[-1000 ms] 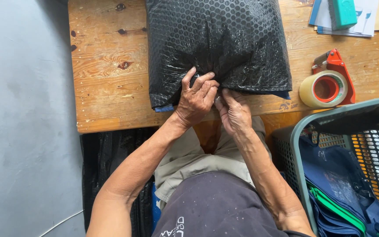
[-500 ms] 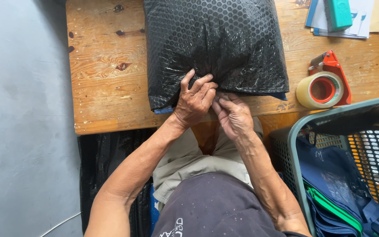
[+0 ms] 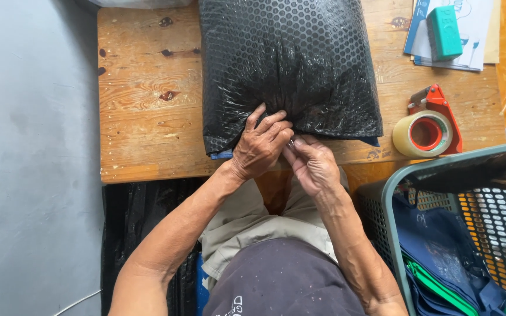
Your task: The person is wrapping a black bubble wrap sheet around an object and securing the edges with clear adhesive tape using a handheld dispenser.
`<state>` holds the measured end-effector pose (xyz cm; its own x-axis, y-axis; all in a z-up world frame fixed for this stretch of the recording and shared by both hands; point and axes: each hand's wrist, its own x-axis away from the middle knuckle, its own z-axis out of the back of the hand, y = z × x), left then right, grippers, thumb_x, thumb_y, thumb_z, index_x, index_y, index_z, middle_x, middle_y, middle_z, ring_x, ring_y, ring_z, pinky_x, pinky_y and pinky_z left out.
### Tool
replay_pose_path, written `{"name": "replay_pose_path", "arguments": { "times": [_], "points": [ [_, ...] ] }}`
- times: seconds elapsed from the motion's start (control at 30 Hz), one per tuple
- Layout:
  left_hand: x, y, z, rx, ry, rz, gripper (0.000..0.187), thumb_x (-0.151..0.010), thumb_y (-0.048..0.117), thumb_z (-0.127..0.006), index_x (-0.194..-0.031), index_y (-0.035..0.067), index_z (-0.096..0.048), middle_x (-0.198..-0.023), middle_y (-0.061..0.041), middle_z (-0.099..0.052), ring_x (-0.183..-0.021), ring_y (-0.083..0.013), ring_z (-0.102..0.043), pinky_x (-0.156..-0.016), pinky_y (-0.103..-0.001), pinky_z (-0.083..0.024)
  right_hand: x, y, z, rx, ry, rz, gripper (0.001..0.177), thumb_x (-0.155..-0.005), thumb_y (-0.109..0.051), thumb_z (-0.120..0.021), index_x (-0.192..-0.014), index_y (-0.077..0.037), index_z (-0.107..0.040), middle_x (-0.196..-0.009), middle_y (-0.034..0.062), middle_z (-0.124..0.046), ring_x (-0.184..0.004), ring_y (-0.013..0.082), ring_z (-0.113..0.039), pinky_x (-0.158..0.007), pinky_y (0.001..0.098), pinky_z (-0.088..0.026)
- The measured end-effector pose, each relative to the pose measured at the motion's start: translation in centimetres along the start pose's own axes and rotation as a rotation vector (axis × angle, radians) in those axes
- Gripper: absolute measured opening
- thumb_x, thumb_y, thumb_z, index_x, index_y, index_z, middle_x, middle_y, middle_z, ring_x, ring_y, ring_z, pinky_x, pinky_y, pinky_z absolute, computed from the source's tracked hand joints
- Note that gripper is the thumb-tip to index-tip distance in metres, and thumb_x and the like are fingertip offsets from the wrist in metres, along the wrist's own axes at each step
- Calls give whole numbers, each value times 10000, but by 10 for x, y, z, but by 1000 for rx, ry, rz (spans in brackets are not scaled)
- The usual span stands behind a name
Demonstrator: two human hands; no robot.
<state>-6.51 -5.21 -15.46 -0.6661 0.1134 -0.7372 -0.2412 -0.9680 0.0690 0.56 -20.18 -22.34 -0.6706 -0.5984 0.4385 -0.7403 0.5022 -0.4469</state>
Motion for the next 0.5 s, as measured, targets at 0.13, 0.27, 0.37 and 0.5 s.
{"name": "replay_pose_path", "arguments": {
  "times": [0.13, 0.27, 0.37, 0.5],
  "points": [
    [9, -4, -8, -1, 1, -18, 144, -1024, 101, -503, -1035, 121, -645, -1058, -54, -654, -1187, -252, -641, -1146, -551, -371, 15, -7, -25, 20, -6, 19, 237, -912, 126, -590, -1149, 122, -587, -1058, 252, -687, -1094, 384, -706, -1061, 549, -542],
    [18, -4, -18, -56, 17, -32, 152, -1034, 127, -511, -1089, 139, -652, -1058, -46, -653, -1200, -240, -638, -1155, -540, -378, 21, -5, -24, 87, 33, 31, 220, -921, 83, -637, -1133, 138, -622, -1024, 270, -709, -1024, 375, -732, -1007, 558, -565],
    [19, -4, -22, -102, 52, -26, 189, -1045, 156, -527, -1167, 153, -671, -1043, -31, -661, -1191, -216, -646, -1156, -512, -396, 33, -7, -39, 162, 46, 57, 219, -921, 36, -675, -1124, 113, -652, -990, 238, -736, -956, 347, -757, -952, 536, -597],
    [18, -4, -24, -150, 83, -21, 256, -1060, 192, -522, -1247, 173, -696, -1045, -18, -660, -1181, -197, -645, -1151, -492, -409, 32, -2, -32, 244, 64, 106, 225, -927, -8, -706, -1117, 104, -665, -964, 233, -744, -936, 343, -763, -923, 540, -606]
  ]
}}
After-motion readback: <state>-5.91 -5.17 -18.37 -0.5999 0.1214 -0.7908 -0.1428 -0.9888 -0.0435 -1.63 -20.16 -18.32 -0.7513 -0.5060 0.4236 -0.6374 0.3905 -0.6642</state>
